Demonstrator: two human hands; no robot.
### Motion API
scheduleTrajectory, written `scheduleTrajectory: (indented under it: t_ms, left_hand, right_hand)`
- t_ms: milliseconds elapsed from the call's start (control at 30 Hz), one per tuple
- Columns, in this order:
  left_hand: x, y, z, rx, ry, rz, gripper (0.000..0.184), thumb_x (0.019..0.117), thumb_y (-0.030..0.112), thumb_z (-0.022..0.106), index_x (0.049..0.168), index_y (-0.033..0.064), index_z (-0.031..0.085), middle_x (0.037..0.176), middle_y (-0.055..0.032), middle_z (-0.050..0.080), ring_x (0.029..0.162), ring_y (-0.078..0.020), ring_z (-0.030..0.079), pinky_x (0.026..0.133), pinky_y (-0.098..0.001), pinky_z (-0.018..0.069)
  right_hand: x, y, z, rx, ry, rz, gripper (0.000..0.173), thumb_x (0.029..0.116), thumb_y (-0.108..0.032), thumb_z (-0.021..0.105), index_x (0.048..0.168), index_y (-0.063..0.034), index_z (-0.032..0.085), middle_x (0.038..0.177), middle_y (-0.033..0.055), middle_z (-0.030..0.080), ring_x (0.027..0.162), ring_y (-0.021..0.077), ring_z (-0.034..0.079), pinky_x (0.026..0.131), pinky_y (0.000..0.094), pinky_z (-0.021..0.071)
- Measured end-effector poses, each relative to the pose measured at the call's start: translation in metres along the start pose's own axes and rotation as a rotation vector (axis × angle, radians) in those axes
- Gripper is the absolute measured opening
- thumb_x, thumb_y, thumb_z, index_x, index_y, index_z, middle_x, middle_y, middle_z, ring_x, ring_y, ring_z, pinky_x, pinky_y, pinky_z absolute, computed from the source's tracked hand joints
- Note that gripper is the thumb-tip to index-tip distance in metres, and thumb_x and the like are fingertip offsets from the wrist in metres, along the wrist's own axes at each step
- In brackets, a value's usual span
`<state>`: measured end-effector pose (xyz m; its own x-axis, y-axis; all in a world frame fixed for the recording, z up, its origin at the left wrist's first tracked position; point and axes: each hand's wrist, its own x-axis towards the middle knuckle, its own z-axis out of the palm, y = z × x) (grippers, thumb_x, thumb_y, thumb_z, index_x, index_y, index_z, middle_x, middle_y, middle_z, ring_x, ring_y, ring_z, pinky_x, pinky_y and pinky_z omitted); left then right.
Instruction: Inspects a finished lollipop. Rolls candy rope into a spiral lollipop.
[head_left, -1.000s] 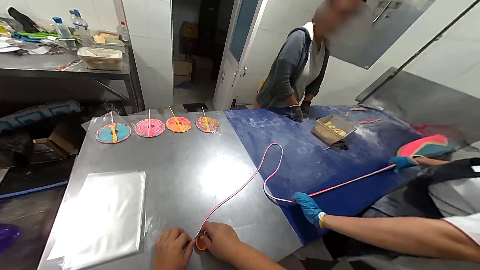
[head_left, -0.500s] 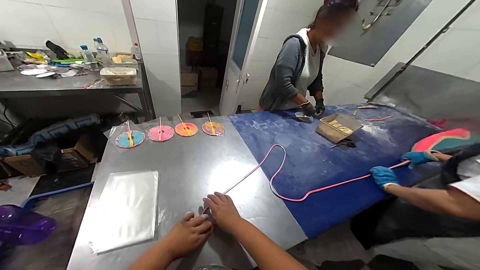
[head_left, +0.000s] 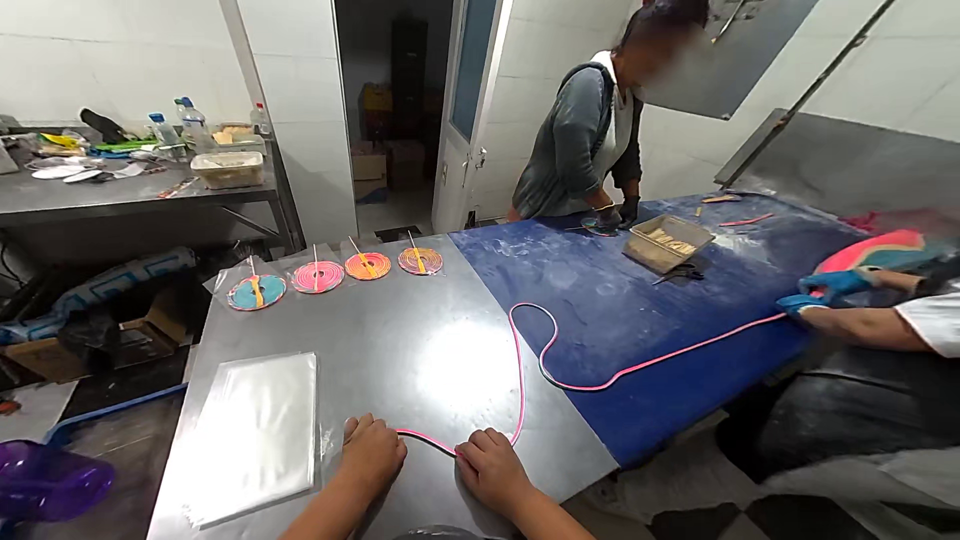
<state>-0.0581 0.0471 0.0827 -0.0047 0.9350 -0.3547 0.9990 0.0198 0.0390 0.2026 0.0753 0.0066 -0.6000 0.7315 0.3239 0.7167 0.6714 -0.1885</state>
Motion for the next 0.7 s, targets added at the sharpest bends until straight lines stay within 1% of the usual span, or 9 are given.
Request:
scheduleTrajectory:
  t_ms: [167,233,300,333,367,433,533,600,700]
  left_hand:
    - [0.005,-0.013,-0.039,-0.115,-0.132,-0.085,0.080,0.1058,0.064,0.019,0.108,0.0065,0.075,0.121,-0.0171,0.072,0.124,-0.0369,0.063,0.106,-0.0652,0.0411]
    - [0.004,-0.021,-0.052,-0.104,-0.051,0.042,0.064,0.1085,0.053,0.028,0.110,0.0081,0.074,0.119,-0.0152,0.071,0.121,-0.0349,0.064,0.102,-0.0600,0.0465]
    - [0.009,-0.026,-0.051,-0.068,-0.043,0.331,0.034,0.1066,0.031,0.052,0.124,0.0099,0.072,0.127,-0.0141,0.068,0.126,-0.0351,0.060,0.105,-0.0570,0.0476]
    - [0.012,-0.027,-0.043,-0.026,-0.046,0.476,0.028,0.1020,0.018,0.059,0.126,0.0092,0.071,0.129,-0.0143,0.068,0.128,-0.0363,0.059,0.104,-0.0584,0.0478]
    - [0.015,-0.027,-0.035,0.027,-0.049,0.574,0.026,0.0996,0.010,0.060,0.123,0.0083,0.072,0.127,-0.0143,0.068,0.128,-0.0370,0.058,0.102,-0.0585,0.0482]
    - [0.018,-0.025,-0.023,0.111,-0.069,0.608,0.019,0.0996,0.006,0.056,0.112,0.0046,0.071,0.122,-0.0149,0.068,0.124,-0.0371,0.059,0.099,-0.0572,0.0488]
    - [0.017,-0.027,-0.016,0.115,-0.082,0.435,0.020,0.1011,0.010,0.055,0.112,0.0023,0.071,0.119,-0.0175,0.070,0.122,-0.0388,0.061,0.101,-0.0581,0.0490]
    - [0.013,-0.026,-0.015,0.061,-0.108,0.227,0.024,0.0987,0.015,0.060,0.116,0.0029,0.071,0.120,-0.0203,0.070,0.122,-0.0419,0.062,0.101,-0.0618,0.0496]
    - [0.010,-0.025,-0.025,-0.010,-0.212,-0.104,0.037,0.0952,0.031,0.062,0.118,0.0034,0.070,0.123,-0.0227,0.070,0.119,-0.0449,0.064,0.095,-0.0671,0.0513]
  right_hand:
    - [-0.004,0.001,0.001,-0.030,0.037,-0.001,0.028,0.0996,-0.042,0.053,0.102,-0.0247,0.075,0.092,-0.0011,0.070,0.092,0.0196,0.066,0.081,0.0392,0.0543]
    - [-0.004,0.001,0.001,-0.030,0.051,-0.020,0.027,0.0989,-0.042,0.054,0.102,-0.0245,0.075,0.092,-0.0015,0.070,0.093,0.0194,0.066,0.083,0.0398,0.0544]
    - [-0.004,0.001,0.001,-0.023,0.050,-0.042,0.025,0.0993,-0.038,0.054,0.102,-0.0239,0.075,0.094,-0.0011,0.071,0.095,0.0195,0.067,0.084,0.0402,0.0549]
    - [-0.003,0.001,0.000,-0.023,0.060,-0.058,0.024,0.0999,-0.036,0.054,0.102,-0.0236,0.075,0.094,-0.0011,0.071,0.094,0.0193,0.067,0.083,0.0398,0.0555]
    - [-0.003,0.001,0.001,-0.027,0.072,-0.073,0.024,0.1006,-0.034,0.053,0.101,-0.0236,0.075,0.094,-0.0012,0.071,0.094,0.0191,0.068,0.082,0.0392,0.0558]
    - [-0.003,0.001,0.001,-0.036,0.076,-0.084,0.025,0.1019,-0.034,0.052,0.102,-0.0236,0.075,0.094,-0.0012,0.071,0.093,0.0190,0.068,0.080,0.0387,0.0561]
    - [-0.004,-0.003,0.003,-0.031,0.050,-0.067,0.026,0.1017,-0.035,0.052,0.103,-0.0233,0.075,0.092,-0.0003,0.071,0.091,0.0200,0.068,0.077,0.0394,0.0562]
    - [-0.005,-0.005,0.001,-0.020,0.016,-0.047,0.026,0.1008,-0.035,0.053,0.103,-0.0222,0.076,0.092,0.0016,0.071,0.090,0.0222,0.069,0.077,0.0417,0.0573]
    - [-0.001,-0.006,0.000,0.008,0.022,-0.040,0.024,0.0991,-0.035,0.057,0.101,-0.0203,0.076,0.090,0.0029,0.071,0.089,0.0233,0.069,0.076,0.0429,0.0575]
